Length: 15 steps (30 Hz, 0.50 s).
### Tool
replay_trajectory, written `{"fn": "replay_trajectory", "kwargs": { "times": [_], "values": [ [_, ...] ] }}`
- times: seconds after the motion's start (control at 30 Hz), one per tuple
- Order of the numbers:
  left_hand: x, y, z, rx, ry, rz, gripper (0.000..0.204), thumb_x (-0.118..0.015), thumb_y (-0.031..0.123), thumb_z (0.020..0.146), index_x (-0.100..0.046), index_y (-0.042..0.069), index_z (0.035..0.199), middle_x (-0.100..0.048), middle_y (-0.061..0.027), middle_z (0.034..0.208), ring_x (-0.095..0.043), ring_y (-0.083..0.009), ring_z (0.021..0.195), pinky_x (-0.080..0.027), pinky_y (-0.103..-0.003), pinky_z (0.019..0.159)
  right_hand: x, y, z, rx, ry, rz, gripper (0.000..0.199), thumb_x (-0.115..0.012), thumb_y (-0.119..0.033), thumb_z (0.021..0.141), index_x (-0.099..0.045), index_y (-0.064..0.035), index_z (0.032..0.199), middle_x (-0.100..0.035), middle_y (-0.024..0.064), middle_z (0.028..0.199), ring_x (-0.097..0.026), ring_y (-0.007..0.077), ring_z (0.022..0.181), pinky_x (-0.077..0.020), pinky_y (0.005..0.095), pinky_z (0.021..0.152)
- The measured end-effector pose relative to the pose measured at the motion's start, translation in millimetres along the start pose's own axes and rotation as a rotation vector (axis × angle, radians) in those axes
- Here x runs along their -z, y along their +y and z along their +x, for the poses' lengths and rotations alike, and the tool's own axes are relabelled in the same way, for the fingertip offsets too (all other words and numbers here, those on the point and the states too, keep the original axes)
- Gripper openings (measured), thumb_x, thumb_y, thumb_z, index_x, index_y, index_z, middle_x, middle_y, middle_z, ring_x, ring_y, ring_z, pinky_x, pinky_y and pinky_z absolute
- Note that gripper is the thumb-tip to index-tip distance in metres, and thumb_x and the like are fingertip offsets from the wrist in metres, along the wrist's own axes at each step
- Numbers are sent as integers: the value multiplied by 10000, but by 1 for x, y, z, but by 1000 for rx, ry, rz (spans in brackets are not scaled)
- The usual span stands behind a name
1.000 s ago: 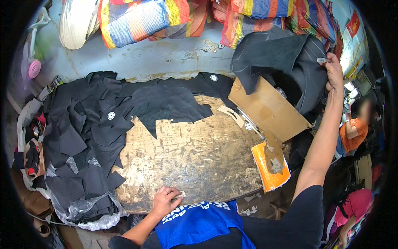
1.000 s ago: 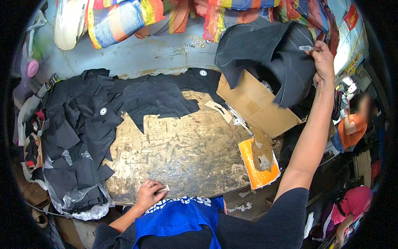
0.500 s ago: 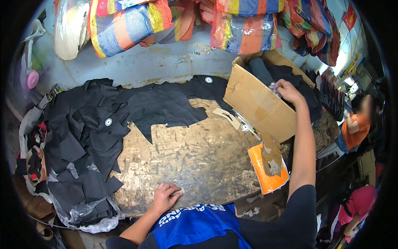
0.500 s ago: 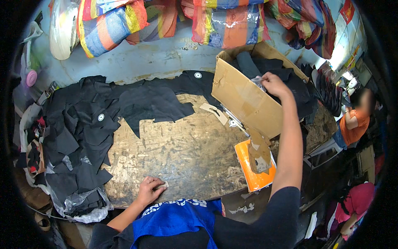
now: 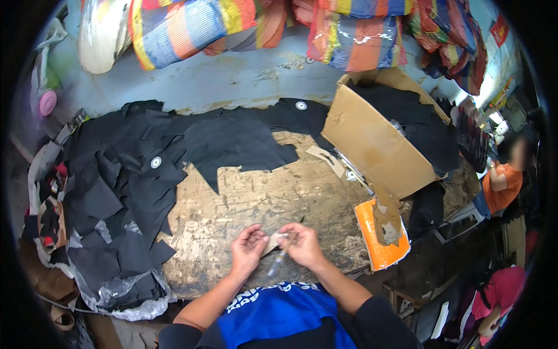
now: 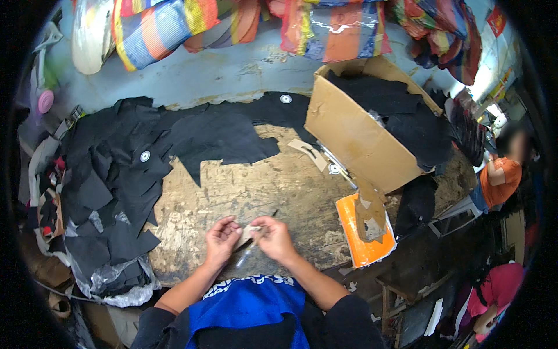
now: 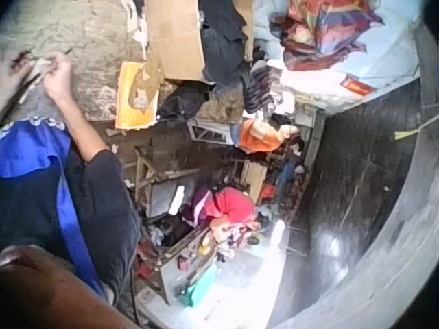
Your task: The person marks black fabric with a pen and ruler, then cuts along the marked lines using scissors. The cut pieces are placed into a cardboard box. The person also handles a colorful woven bag and a small plastic bag containing wooden sticks.
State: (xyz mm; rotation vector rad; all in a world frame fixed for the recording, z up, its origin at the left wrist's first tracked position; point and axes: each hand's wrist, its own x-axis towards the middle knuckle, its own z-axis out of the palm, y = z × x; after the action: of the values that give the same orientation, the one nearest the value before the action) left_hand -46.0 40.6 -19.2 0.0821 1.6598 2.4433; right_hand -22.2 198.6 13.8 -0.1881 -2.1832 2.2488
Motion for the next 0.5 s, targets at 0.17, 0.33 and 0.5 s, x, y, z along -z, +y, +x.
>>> {"fn": "replay_trajectory", "kwargs": {
  "times": [0.17,0.33,0.5],
  "values": [
    [10,7,-10,-119,-34,347,339,-691,-23,776,-589,-4,1098,-609,-89,1028,-584,-140,888,-485,-256,809,103,-17,-4,130,163,-264,302,-605,127,694,-618,-32,950,-636,49,879,-595,141,818,-494,275,745],
    [57,22,-14,-354,187,977,289,-729,124,718,-667,53,991,-596,-118,1072,-533,-287,1054,-429,-376,893,175,-55,7,95,521,-1019,276,-642,14,722,-613,-3,996,-649,165,911,-628,288,838,-489,355,746],
    [67,12,-21,-406,115,1262,271,-716,206,730,-682,82,968,-582,-112,1113,-480,-295,1120,-348,-421,959,138,-17,83,169,411,-1013,261,-670,-62,757,-621,-2,1007,-627,249,960,-601,405,893,-470,434,791]
  ]
}}
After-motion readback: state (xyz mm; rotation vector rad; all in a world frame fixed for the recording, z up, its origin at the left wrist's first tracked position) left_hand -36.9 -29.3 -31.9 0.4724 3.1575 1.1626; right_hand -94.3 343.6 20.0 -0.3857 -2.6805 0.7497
